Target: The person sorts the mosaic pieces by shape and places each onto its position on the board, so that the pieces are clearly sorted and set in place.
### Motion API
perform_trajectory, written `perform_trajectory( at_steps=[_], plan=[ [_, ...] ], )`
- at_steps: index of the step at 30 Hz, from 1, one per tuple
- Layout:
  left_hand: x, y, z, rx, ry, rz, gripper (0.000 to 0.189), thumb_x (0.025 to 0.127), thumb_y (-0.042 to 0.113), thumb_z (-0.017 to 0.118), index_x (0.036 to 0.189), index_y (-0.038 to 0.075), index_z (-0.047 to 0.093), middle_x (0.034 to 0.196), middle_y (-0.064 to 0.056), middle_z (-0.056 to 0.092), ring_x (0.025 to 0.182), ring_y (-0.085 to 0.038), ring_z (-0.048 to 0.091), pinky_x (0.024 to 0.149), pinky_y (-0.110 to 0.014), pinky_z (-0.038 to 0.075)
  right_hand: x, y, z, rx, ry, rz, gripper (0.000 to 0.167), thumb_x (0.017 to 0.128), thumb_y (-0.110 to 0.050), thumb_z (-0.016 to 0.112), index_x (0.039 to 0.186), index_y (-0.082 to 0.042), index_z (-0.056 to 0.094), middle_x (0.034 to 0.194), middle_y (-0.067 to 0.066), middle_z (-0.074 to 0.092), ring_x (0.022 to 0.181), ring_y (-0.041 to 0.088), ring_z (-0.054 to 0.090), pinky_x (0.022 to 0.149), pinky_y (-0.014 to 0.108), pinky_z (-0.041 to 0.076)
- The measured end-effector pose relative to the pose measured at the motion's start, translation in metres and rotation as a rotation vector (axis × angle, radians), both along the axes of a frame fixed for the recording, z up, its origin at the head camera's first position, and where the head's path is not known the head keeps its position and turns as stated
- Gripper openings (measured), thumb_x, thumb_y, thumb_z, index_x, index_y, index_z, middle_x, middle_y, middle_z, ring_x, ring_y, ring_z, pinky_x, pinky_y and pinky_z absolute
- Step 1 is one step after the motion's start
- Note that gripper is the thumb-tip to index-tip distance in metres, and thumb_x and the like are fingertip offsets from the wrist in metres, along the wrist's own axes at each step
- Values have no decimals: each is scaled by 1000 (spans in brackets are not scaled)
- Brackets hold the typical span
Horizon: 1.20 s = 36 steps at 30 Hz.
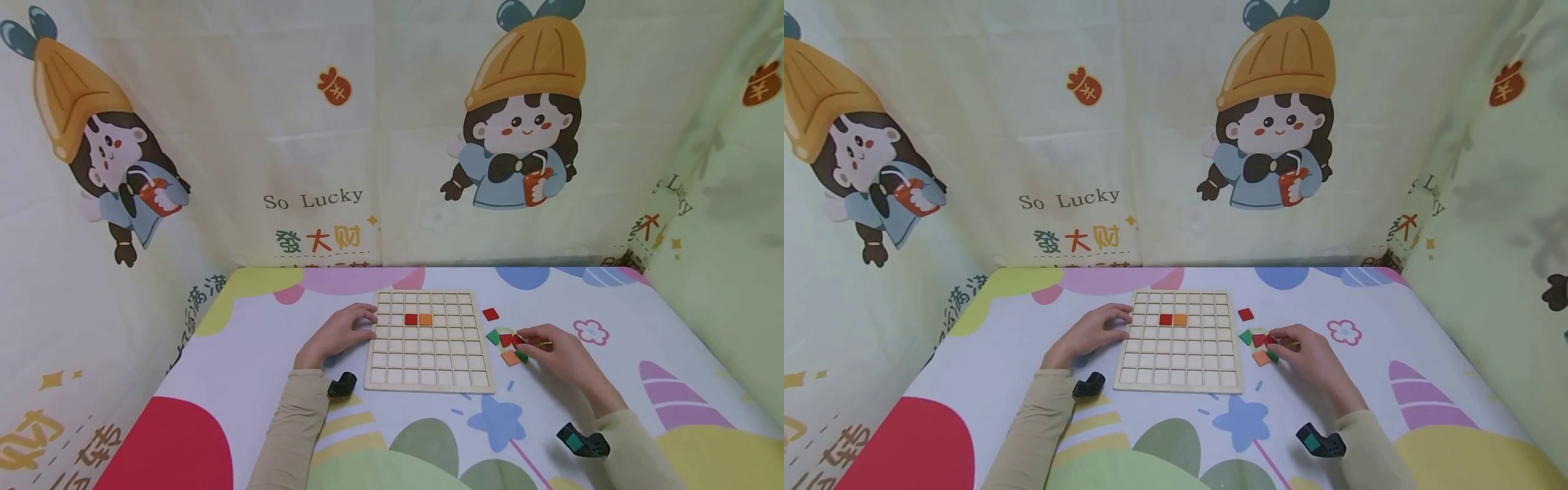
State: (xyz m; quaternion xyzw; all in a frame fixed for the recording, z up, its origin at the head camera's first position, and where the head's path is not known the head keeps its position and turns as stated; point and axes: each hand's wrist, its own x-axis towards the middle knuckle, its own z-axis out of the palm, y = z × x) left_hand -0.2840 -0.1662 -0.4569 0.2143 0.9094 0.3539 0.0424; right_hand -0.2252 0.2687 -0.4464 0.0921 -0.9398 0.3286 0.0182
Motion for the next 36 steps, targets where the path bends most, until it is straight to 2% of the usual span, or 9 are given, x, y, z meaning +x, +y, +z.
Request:
perform_trajectory(
  at_steps=[6, 13, 17, 24, 29, 32, 36],
  plan=[
    [0, 0, 2, -3, 6, -6, 24, 86, 16, 76, 108, 10, 69, 138, -3, 55, 134, -24, 45, 113, -41, 34, 11, 0, 1, -5, -5, -2, 33, 87, -30, 75, 113, -10, 72, 107, 5, 68, 91, 20, 62, 77, 34, 54],
    [0, 0, 1, 2, 12, -3, 23, 86, 17, 76, 107, 10, 69, 138, -3, 56, 134, -24, 45, 113, -41, 34, 20, -1, 4, -1, -110, -9, 33, 88, -33, 74, 112, -11, 72, 108, 6, 69, 92, 19, 61, 74, 29, 54],
    [0, 0, 0, 9, 12, -7, 23, 86, 17, 76, 107, 11, 69, 138, -3, 55, 134, -25, 44, 113, -42, 34, 21, 0, 4, -4, -130, -4, 34, 88, -34, 73, 113, -11, 72, 110, 7, 69, 95, 21, 62, 75, 29, 54],
    [0, 0, 0, 4, 11, -6, 23, 86, 17, 76, 108, 10, 69, 138, -3, 55, 134, -24, 44, 113, -41, 34, 18, -1, -1, -15, -95, 12, 35, 88, -30, 74, 118, -12, 70, 114, 9, 67, 100, 23, 60, 79, 28, 54],
    [0, -1, 0, -5, 17, -2, 24, 86, 16, 76, 108, 10, 69, 138, -3, 55, 134, -24, 45, 113, -41, 35, 15, -4, -3, -6, -56, 30, 36, 86, -26, 76, 119, -11, 70, 111, 7, 67, 98, 22, 61, 81, 31, 55],
    [0, -1, -1, -5, 22, -2, 24, 86, 16, 76, 108, 10, 69, 138, -3, 55, 134, -24, 45, 112, -41, 35, 12, -6, -3, 17, -14, 59, 36, 85, -23, 77, 118, -10, 70, 107, 5, 66, 93, 20, 60, 79, 29, 55],
    [-1, -1, -1, 6, 28, -18, 24, 86, 16, 76, 108, 9, 69, 137, -5, 56, 133, -25, 45, 112, -42, 36, 9, -10, -4, 36, 26, 106, 35, 84, -20, 78, 116, -9, 72, 104, 3, 62, 85, 16, 54, 70, 23, 51]
  ],
)
